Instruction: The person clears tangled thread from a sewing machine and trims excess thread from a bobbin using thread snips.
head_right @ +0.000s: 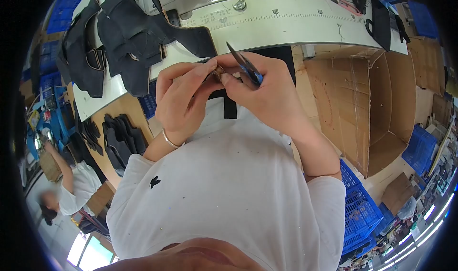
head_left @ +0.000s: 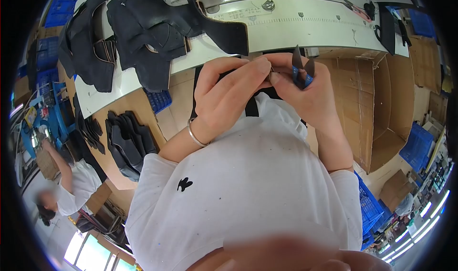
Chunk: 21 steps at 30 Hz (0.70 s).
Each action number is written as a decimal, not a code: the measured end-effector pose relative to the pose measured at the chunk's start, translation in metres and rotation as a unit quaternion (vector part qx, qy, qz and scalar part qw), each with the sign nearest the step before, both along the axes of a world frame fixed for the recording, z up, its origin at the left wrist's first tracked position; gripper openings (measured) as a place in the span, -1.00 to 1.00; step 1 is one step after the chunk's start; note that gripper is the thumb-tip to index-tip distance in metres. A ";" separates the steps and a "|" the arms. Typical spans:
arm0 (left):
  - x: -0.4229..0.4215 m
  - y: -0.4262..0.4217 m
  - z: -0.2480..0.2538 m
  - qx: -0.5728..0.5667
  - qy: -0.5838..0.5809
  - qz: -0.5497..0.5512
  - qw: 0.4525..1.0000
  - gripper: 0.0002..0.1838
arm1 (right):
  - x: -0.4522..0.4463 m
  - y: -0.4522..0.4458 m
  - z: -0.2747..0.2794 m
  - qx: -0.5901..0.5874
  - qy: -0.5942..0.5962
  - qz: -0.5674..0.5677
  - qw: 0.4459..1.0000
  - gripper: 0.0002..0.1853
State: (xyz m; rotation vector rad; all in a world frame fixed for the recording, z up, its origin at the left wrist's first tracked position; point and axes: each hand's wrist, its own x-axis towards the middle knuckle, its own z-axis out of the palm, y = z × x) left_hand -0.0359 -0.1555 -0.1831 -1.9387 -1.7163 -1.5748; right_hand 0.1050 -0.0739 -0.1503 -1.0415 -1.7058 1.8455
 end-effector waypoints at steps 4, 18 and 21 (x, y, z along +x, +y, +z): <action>-0.002 0.001 0.000 -0.020 -0.012 0.009 1.000 -0.52 | -0.003 0.000 -0.002 -0.038 0.021 -0.012 0.999 -0.79; -0.010 0.003 0.002 -0.063 -0.448 -0.098 0.887 -0.52 | 0.055 0.033 -0.027 -0.009 0.098 -0.167 0.981 -0.80; -0.020 0.006 0.004 -0.040 -0.443 -0.085 0.892 -0.51 | 0.082 0.043 -0.038 -0.005 0.121 -0.237 0.964 -0.81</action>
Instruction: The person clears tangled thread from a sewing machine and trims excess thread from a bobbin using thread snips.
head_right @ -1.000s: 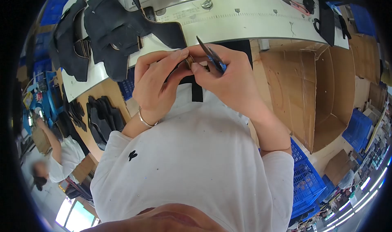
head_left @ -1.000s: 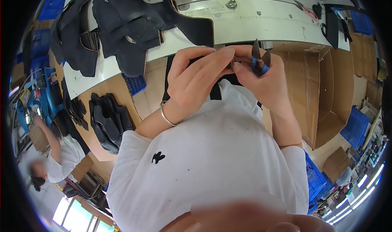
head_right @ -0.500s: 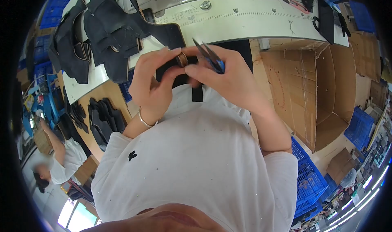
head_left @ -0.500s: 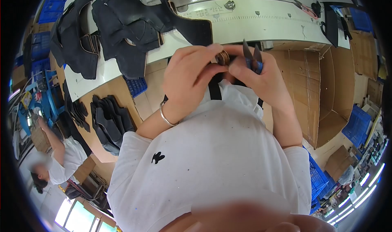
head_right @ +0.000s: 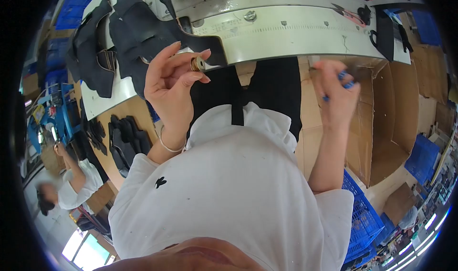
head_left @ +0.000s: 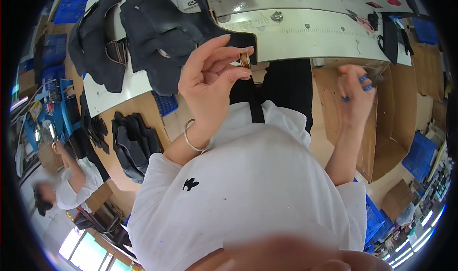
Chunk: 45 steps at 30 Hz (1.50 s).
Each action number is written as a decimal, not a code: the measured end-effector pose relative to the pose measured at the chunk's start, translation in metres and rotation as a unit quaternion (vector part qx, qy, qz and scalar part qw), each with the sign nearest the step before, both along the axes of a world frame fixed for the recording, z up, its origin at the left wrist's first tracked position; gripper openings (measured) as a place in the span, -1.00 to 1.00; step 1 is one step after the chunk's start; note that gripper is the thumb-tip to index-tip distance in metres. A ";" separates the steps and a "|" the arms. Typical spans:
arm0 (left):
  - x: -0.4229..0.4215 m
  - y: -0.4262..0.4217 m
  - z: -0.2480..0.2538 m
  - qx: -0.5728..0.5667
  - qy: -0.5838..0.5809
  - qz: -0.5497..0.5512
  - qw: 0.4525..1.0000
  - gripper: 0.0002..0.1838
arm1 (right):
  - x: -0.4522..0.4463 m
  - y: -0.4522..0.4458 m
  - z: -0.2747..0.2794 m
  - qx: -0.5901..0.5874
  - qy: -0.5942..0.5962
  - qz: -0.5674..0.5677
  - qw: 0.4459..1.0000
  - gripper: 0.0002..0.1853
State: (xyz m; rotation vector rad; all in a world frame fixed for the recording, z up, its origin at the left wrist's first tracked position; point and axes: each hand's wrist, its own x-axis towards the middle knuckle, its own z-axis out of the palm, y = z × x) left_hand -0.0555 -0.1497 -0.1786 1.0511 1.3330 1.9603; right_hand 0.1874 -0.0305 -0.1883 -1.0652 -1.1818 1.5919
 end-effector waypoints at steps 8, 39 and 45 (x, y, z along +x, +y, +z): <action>-0.014 -0.004 -0.001 0.007 -0.019 0.020 1.000 -0.51 | 0.133 0.024 -0.015 0.068 -0.036 -0.229 0.970 -0.77; 0.045 0.001 -0.164 -0.446 -0.157 -0.356 0.806 -0.82 | 0.064 -0.020 -0.144 0.005 -0.479 0.158 0.864 -0.77; 0.064 0.009 -0.046 -0.101 0.193 -0.287 0.933 -0.84 | 0.001 -0.037 -0.030 0.010 -0.223 0.188 0.957 -0.75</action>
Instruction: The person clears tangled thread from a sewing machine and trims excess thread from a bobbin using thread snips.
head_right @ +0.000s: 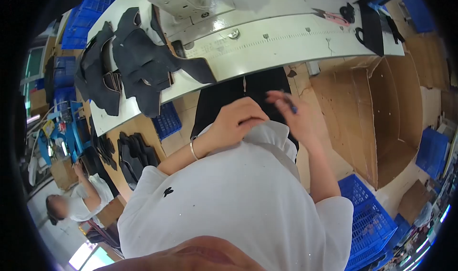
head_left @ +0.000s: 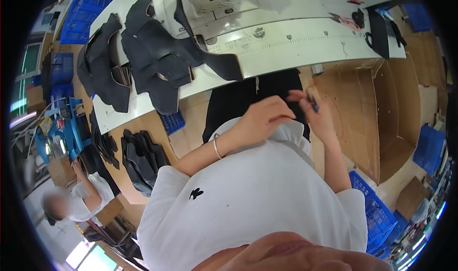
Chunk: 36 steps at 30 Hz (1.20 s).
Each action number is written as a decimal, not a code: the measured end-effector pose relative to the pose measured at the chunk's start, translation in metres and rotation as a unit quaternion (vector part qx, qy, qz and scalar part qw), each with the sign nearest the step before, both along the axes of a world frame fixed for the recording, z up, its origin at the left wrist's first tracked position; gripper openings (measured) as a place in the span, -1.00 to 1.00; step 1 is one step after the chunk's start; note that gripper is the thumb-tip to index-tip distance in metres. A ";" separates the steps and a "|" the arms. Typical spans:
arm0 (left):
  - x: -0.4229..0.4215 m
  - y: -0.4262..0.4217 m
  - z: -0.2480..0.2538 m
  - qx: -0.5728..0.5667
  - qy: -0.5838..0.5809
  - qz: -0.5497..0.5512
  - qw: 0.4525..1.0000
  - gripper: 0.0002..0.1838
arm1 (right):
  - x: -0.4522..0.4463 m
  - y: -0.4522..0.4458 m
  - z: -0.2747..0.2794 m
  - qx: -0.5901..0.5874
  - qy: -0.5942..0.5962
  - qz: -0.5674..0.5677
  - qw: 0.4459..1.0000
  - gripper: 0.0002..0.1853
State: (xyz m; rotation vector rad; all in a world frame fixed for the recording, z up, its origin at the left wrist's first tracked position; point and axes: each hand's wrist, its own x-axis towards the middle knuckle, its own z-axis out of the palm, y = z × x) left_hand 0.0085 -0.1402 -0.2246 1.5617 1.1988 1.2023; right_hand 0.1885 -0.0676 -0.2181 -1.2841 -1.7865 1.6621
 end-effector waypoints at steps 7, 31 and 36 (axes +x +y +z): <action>-0.033 0.030 0.053 0.241 0.159 0.090 0.953 -0.72 | -0.065 0.019 0.023 -0.221 0.232 -0.012 0.947 -0.78; -0.091 0.086 0.082 0.146 -0.196 0.345 0.906 -0.51 | -0.190 0.116 0.123 0.403 0.153 0.053 0.901 -0.76; -0.099 0.076 0.095 0.210 -0.138 0.370 0.894 -0.67 | -0.185 0.104 0.122 0.432 0.140 0.082 0.887 -0.78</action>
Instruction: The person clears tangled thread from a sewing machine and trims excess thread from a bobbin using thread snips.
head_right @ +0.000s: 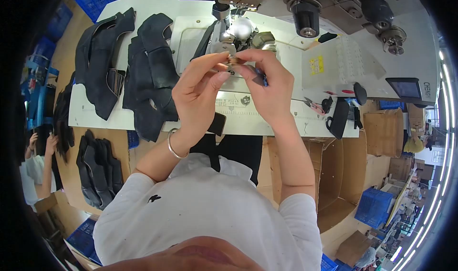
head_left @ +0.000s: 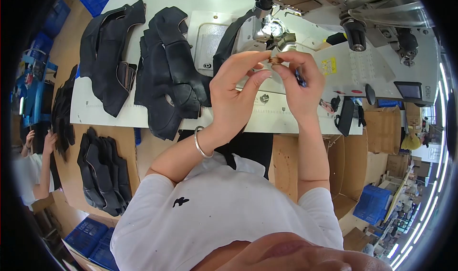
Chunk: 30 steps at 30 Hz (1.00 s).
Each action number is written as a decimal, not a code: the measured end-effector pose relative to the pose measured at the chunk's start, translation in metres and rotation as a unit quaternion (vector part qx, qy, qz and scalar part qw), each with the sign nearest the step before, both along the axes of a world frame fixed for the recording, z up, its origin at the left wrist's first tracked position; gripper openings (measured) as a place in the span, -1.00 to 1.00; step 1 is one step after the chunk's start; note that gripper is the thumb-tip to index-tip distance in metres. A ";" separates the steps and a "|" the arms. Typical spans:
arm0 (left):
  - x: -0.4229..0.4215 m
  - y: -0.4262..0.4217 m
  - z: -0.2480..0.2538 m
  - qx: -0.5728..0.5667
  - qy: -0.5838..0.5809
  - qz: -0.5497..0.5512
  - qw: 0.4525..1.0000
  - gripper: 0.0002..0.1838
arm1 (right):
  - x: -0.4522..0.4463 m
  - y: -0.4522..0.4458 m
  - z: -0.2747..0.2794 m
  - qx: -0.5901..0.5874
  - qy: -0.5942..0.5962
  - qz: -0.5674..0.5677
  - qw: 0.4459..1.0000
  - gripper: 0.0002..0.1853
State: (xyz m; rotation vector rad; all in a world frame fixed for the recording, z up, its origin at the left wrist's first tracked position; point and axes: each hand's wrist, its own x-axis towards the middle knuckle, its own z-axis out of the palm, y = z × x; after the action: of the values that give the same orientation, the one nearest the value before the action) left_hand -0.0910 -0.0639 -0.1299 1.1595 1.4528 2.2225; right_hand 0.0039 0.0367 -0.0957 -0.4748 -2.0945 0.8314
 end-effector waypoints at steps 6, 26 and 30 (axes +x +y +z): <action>-0.004 -0.003 0.008 0.009 -0.093 -0.069 0.993 -0.75 | 0.007 -0.008 -0.001 -0.066 0.019 0.042 0.997 -0.79; 0.000 -0.017 0.011 0.075 -0.244 -0.228 0.940 -0.66 | 0.039 -0.014 -0.016 -0.193 0.108 -0.016 0.975 -0.93; -0.006 -0.021 0.009 0.031 -0.328 -0.292 0.898 -0.59 | 0.046 -0.018 -0.020 -0.205 0.110 -0.032 0.972 -0.93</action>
State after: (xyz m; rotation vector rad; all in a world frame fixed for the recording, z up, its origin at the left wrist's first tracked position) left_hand -0.0966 -0.0848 -0.1214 0.6244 0.6519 1.9354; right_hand 0.0499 0.0191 -0.1153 -0.6330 -1.6972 1.2270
